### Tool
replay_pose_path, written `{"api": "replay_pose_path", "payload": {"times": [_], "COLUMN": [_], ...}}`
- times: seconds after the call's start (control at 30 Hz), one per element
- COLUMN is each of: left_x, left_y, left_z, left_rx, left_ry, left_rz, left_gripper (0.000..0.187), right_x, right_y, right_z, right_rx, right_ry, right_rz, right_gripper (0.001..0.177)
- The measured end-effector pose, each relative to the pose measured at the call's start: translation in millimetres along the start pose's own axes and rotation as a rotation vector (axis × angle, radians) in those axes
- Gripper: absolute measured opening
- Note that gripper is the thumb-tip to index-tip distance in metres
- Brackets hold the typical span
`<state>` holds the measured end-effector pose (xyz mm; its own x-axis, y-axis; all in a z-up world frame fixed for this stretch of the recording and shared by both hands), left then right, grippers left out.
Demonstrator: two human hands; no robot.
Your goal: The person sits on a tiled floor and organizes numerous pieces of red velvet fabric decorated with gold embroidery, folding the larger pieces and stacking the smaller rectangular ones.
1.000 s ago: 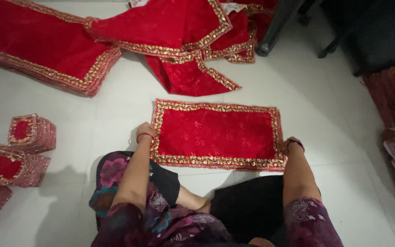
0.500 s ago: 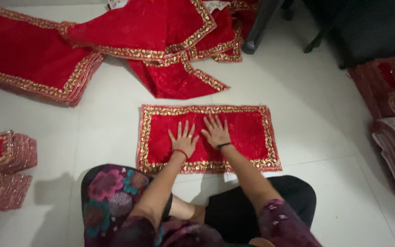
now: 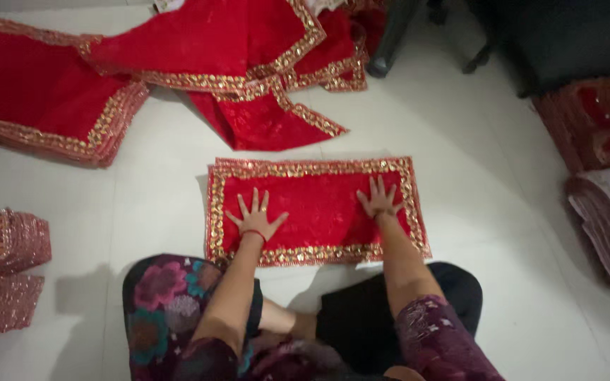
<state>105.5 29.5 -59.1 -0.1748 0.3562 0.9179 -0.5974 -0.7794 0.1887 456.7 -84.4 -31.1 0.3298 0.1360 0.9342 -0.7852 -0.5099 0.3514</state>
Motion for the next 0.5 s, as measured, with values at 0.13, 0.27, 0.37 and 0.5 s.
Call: {"api": "replay_pose_path", "payload": {"times": [0.13,0.27,0.37,0.5], "left_x": [-18.2,-29.4,-39.9,-58.9], "left_y": [10.1,43.2,67.3,80.1], "left_z": [7.1,65.2,104.2,120.1], "left_rx": [-0.18,-0.635,-0.786,-0.832], "left_ry": [-0.04,0.101,0.19,0.084], "left_rz": [0.385,0.411,0.312,0.197], "left_gripper": [0.08,0.044,0.039,0.032], "right_x": [37.2,53.8,41.9,25.8], "right_y": [-38.4,-41.6,-41.2,-43.8], "right_z": [51.3,122.2,143.3,135.7], "right_rx": [0.04,-0.147,-0.287,-0.383], "right_ry": [-0.245,-0.28,-0.239,-0.135], "right_rz": [0.085,0.085,0.03,0.014], "right_gripper": [0.051,0.044,0.052,0.044]}}
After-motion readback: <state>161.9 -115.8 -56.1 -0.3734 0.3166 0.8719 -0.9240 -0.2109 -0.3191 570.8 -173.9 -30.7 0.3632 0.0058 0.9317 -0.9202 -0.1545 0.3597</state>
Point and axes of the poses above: each hand's wrist, its own y-axis away from the middle knuckle, its own x-axis out of the back of the hand, z = x × y, the point moved 2 cm from there along -y, towards the middle knuckle, and after that the axes turned 15 degrees about -x, right-handed, at the moved point
